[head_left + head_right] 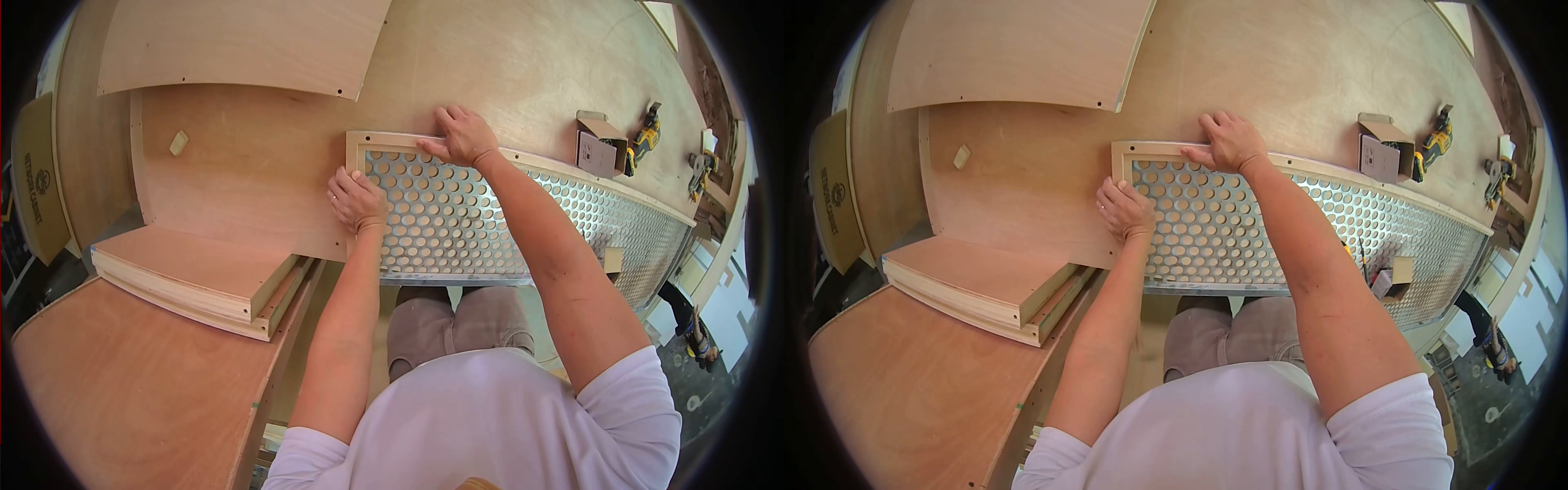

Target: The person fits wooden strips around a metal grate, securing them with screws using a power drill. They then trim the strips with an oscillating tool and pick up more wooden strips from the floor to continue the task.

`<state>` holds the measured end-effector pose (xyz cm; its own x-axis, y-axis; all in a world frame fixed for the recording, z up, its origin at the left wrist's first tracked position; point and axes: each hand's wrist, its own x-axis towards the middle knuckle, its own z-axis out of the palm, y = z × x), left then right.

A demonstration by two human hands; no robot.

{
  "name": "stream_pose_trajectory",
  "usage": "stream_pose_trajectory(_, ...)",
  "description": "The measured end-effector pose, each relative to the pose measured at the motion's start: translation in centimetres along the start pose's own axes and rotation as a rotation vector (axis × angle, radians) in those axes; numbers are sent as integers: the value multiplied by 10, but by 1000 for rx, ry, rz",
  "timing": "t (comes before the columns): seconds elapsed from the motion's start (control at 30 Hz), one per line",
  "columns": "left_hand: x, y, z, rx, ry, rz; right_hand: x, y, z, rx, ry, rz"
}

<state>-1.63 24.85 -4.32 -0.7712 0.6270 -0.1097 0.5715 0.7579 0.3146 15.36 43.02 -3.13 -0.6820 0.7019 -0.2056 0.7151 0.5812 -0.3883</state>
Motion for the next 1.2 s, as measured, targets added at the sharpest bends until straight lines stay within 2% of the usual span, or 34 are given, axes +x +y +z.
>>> stream_pose_trajectory(1.2,0,0,2,-8,41,24,-1,1,2,16,31,-10)
